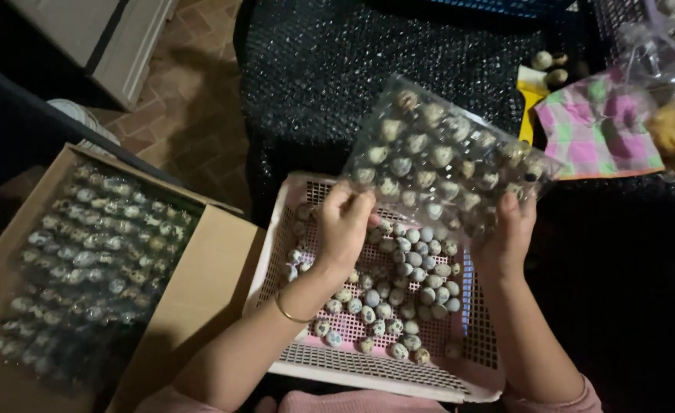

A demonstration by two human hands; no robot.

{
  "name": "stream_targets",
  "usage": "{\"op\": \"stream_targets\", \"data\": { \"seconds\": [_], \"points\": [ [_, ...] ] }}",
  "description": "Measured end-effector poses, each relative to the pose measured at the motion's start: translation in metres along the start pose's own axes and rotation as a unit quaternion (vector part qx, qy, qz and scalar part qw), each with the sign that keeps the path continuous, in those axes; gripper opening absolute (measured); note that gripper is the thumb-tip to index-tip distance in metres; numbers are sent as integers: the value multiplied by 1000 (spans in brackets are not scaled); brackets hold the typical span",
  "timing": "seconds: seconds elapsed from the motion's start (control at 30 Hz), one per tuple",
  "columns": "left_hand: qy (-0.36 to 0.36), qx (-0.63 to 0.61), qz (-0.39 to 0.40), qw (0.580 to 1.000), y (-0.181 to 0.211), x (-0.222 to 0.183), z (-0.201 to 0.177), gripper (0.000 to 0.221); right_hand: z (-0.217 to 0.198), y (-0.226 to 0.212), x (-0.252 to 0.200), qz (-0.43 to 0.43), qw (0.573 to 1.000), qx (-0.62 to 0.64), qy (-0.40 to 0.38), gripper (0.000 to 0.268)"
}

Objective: Sorting and packing quail eggs from a basket into plastic trays.

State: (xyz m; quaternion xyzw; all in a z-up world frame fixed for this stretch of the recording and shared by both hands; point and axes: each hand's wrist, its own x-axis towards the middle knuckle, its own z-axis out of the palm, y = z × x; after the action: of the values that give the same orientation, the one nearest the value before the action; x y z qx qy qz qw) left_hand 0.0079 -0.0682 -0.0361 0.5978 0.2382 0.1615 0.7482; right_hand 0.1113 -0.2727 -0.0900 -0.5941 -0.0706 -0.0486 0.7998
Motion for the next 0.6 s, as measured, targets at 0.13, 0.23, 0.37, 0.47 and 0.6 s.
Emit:
{"op": "stream_targets", "data": {
  "seconds": [0.13, 0.23, 0.37, 0.47, 0.6],
  "points": [
    [-112, -65, 43, 991, -38, -1, 3, 37, 14, -9, 4, 72, 994, 66, 41, 77],
    [-146, -89, 27, 985, -35, -17, 23, 26, 9, 1, 7, 75, 994, 48, 59, 63],
    [-101, -58, -2, 993, -27, -17, 30, 15, 9, 5, 5, 97, 991, 51, 76, 49],
    [-48, -26, -40, 998, -12, -24, 31, 9, 11, 1, 5, 60, 998, 9, 27, 62],
    [13, -20, -63, 998, -39, -14, 43, 14, 7, 8, -6, -15, 1000, 2, -5, 73]
  ]
}}
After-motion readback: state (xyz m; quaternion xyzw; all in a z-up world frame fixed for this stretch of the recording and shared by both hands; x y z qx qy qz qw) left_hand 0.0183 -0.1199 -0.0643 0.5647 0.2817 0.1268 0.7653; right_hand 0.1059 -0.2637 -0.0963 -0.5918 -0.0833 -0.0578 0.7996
